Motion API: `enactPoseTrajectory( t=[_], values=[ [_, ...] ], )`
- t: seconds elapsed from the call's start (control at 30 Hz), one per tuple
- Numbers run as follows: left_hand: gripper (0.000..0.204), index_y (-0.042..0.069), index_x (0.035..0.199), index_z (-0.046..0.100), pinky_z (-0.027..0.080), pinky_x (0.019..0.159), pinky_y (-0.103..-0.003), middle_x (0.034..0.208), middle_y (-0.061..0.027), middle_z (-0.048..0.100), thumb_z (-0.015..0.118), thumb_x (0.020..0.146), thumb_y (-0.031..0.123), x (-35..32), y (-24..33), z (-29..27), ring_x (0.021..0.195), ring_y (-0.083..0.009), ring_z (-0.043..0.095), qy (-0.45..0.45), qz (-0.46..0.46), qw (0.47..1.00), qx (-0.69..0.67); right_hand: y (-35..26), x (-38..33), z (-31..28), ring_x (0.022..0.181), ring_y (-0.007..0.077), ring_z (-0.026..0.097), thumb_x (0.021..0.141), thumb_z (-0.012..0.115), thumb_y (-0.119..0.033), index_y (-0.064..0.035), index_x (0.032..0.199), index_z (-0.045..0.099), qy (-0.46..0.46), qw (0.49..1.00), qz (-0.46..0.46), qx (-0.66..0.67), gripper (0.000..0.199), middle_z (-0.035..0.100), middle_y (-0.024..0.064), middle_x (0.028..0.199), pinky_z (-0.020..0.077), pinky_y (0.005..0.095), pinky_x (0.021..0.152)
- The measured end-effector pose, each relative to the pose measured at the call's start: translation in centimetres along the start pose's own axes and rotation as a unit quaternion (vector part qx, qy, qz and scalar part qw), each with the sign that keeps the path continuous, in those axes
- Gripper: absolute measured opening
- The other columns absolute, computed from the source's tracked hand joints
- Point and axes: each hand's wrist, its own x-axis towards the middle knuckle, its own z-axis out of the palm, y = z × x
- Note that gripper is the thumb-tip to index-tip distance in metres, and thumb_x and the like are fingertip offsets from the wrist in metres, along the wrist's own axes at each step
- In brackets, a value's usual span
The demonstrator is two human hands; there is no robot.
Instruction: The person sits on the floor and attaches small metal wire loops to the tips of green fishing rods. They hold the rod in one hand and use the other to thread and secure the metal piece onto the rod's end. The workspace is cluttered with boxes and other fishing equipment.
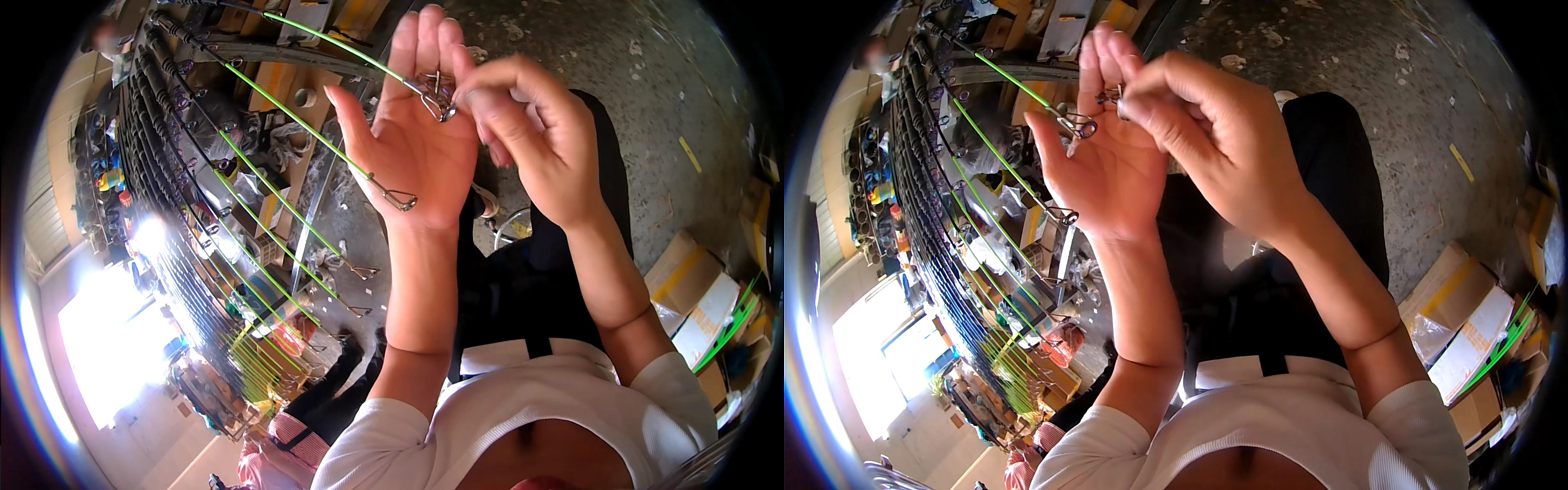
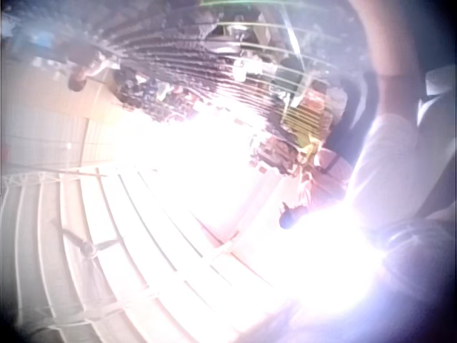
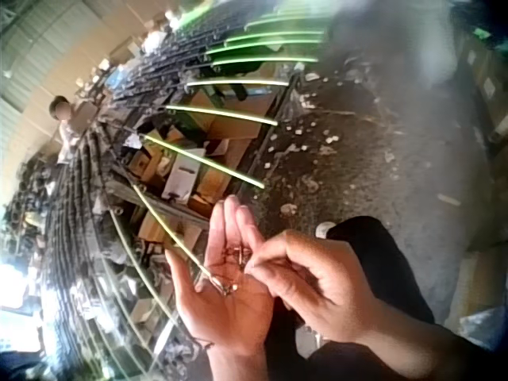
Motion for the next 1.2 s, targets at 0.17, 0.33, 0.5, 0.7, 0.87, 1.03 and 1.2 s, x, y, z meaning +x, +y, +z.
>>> enactPoseTrajectory(
  t=[0.17,0.33,0.5,0.7,0.87,1.03,1.2],
  values=[
    [0.076,-0.007,0.133,0.033,0.021,0.113,-0.040,0.140,-0.0200,0.035,0.035,0.091,0.056,-0.8,-1.4,0.0,0.133,-0.0304,0.029,0.101,0.055,0.983,0.145,0.5,-0.4,-1.0,0.064,0.0138,0.054,0.072,0.069,0.002,-0.0026,0.091,0.064,-0.034,0.953,-0.138,-0.266,0.020,0.055,0.0050,0.078,0.0444,0.0243,0.057],
    [0.071,-0.006,0.133,0.035,0.023,0.112,-0.039,0.139,-0.0182,0.037,0.033,0.093,0.053,-1.3,-2.3,-0.1,0.132,-0.0290,0.031,0.129,0.049,0.973,0.182,0.1,-1.0,-1.6,0.074,0.0250,0.059,0.072,0.067,-0.004,-0.0037,0.089,0.061,-0.054,0.931,-0.101,-0.346,0.018,0.054,0.0078,0.084,0.0481,0.0339,0.062],
    [0.061,-0.006,0.136,0.030,0.020,0.112,-0.040,0.143,-0.0173,0.031,0.032,0.097,0.040,-1.6,-2.3,-0.7,0.135,-0.0284,0.025,0.126,0.048,0.985,0.112,0.4,-1.1,-2.2,0.073,0.0254,0.059,0.073,0.067,-0.004,-0.0032,0.085,0.057,-0.050,0.941,-0.134,-0.307,0.015,0.054,0.0082,0.084,0.0477,0.0344,0.061],
    [0.054,-0.003,0.134,0.036,0.027,0.109,-0.039,0.140,-0.0164,0.037,0.031,0.097,0.037,-1.2,-3.6,-0.7,0.131,-0.0281,0.032,0.123,0.058,0.963,0.233,0.0,-1.1,-2.1,0.069,0.0198,0.058,0.065,0.072,0.003,-0.0023,0.086,0.059,-0.002,0.944,-0.098,-0.316,0.025,0.056,0.0070,0.081,0.0469,0.0266,0.060],
    [0.051,-0.005,0.131,0.039,0.026,0.110,-0.040,0.138,-0.0167,0.040,0.031,0.098,0.034,-1.2,-4.5,-1.1,0.131,-0.0288,0.033,0.135,0.076,0.955,0.252,0.0,-1.2,-2.1,0.067,0.0197,0.058,0.067,0.068,0.006,-0.0034,0.090,0.059,0.002,0.933,-0.082,-0.352,0.026,0.057,0.0067,0.082,0.0470,0.0272,0.059],
    [0.033,0.000,0.114,0.052,0.032,0.105,-0.038,0.120,-0.0133,0.054,0.041,0.097,0.026,-1.5,-4.1,-3.4,0.120,-0.0267,0.045,0.177,0.073,0.960,0.206,1.4,-1.3,-2.7,0.076,0.0285,0.060,0.070,0.065,-0.001,-0.0070,0.090,0.058,0.005,0.947,-0.025,-0.319,0.022,0.057,0.0086,0.086,0.0493,0.0346,0.062],
    [0.020,0.006,0.103,0.055,0.041,0.094,-0.035,0.105,-0.0068,0.058,0.045,0.096,0.022,-0.9,-3.8,-5.2,0.107,-0.0210,0.052,0.237,0.057,0.956,0.164,2.6,-1.0,-3.2,0.080,0.0281,0.061,0.074,0.063,-0.002,-0.0064,0.094,0.059,-0.034,0.942,0.027,-0.332,0.021,0.059,0.0087,0.090,0.0510,0.0329,0.067]
  ],
)
